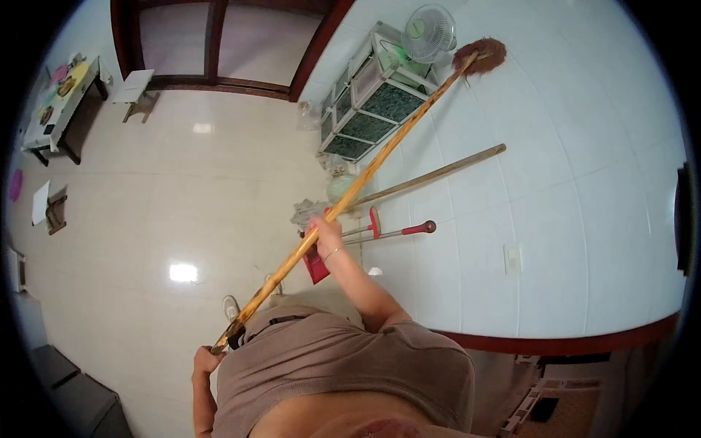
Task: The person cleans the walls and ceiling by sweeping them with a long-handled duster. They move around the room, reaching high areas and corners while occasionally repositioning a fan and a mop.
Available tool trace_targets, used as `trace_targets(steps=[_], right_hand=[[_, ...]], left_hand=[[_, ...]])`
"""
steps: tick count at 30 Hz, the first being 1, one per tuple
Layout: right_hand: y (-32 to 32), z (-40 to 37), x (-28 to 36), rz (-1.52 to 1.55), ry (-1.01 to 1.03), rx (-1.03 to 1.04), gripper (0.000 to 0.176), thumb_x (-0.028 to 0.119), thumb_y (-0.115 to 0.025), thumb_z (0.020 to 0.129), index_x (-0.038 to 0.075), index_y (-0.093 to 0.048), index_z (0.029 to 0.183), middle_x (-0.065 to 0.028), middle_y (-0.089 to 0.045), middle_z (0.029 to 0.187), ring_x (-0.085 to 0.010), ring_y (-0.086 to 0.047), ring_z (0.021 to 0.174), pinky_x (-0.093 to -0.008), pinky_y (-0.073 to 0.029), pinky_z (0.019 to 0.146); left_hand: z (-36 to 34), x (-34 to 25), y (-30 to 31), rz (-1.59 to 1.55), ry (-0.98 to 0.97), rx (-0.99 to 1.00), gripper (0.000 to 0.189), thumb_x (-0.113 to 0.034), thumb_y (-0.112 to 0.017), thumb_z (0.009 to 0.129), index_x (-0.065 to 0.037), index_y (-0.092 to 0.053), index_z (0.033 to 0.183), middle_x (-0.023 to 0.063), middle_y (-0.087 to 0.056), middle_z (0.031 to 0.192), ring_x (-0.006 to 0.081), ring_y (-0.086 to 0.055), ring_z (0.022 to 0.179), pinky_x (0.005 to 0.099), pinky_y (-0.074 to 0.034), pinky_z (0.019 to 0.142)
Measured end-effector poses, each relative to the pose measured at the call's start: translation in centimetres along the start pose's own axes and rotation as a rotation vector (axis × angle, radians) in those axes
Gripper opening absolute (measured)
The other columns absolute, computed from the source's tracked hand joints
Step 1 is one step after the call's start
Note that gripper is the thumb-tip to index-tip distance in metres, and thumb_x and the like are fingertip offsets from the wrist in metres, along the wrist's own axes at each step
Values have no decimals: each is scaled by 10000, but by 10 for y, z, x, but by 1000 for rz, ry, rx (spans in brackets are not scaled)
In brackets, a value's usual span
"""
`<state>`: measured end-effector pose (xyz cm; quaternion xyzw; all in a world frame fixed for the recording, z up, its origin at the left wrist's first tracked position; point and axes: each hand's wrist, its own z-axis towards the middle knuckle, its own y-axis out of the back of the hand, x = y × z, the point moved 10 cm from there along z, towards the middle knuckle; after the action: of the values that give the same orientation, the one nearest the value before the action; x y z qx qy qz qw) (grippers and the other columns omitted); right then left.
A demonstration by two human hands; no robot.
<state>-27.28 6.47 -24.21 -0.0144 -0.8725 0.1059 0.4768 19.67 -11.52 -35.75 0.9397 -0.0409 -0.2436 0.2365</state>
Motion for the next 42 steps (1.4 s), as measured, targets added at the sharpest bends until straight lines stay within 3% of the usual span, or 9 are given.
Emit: trace_targets(steps=[8,10,14,16,18,27,29,39,42], right_hand=[[-10,86,145,-88,230,125,126,92,-617,785,35,-505,780,-65,-503,634,-213,-525,534,-353,-475,482],[-15,101,181,-110,250,94,128,88,-627,779,34,-512,766,-72,-513,621,-222,-531,527,-356,-478,484],[-32,133,236,-144,203,77,139,85,-640,775,28,-513,768,-71,-516,610,-228,-541,523,-369,-487,481],[-35,134,247,-166,184,53,142,91,-637,783,33,-509,763,-68,-515,611,-222,-542,525,-364,-491,487],[-36,134,245,-180,181,41,142,92,-636,785,35,-508,762,-67,-516,611,-220,-543,527,-361,-492,490],[-38,39,77,-21,-40,112,139,146,-594,801,71,-511,719,-70,-524,633,-216,-544,592,-335,-459,547],[-47,2,39,55,-26,217,105,83,-603,773,51,-507,804,-70,-522,645,-219,-539,566,-353,-459,519],[-77,-117,-114,219,-234,125,66,35,-588,770,44,-524,784,-62,-502,679,-208,-529,634,-331,-476,634],[-82,-127,-153,240,-348,54,82,67,-604,785,47,-526,776,-61,-506,691,-203,-530,649,-328,-477,643]], left_hand=[[8,-143,-5,-175,-142,85,520,-435,-674,639,58,-649,802,228,-618,697,313,-634,707,365,-464,643],[20,-162,-5,-299,-116,3,380,-273,-697,657,90,-597,711,98,-552,569,154,-514,555,326,-411,522],[31,-219,3,-250,-166,-21,370,-269,-690,678,88,-600,710,95,-558,581,158,-523,541,316,-416,519],[32,-239,4,-233,-178,43,434,-330,-667,650,82,-628,780,244,-604,678,319,-627,683,373,-464,648],[36,-233,7,-236,-200,35,407,-310,-655,643,74,-631,777,238,-603,671,314,-626,677,376,-463,647],[35,-84,45,62,-159,-28,323,-278,-636,606,25,-623,718,194,-598,639,331,-603,636,388,-460,619],[40,-32,50,103,-140,-17,317,-267,-657,604,18,-628,739,195,-612,668,332,-609,663,387,-464,630],[33,168,101,197,-39,26,312,-195,-729,589,15,-642,802,211,-639,774,338,-626,775,396,-478,687],[17,199,122,249,29,52,325,-108,-739,578,56,-637,840,178,-634,706,252,-625,694,367,-464,640]])
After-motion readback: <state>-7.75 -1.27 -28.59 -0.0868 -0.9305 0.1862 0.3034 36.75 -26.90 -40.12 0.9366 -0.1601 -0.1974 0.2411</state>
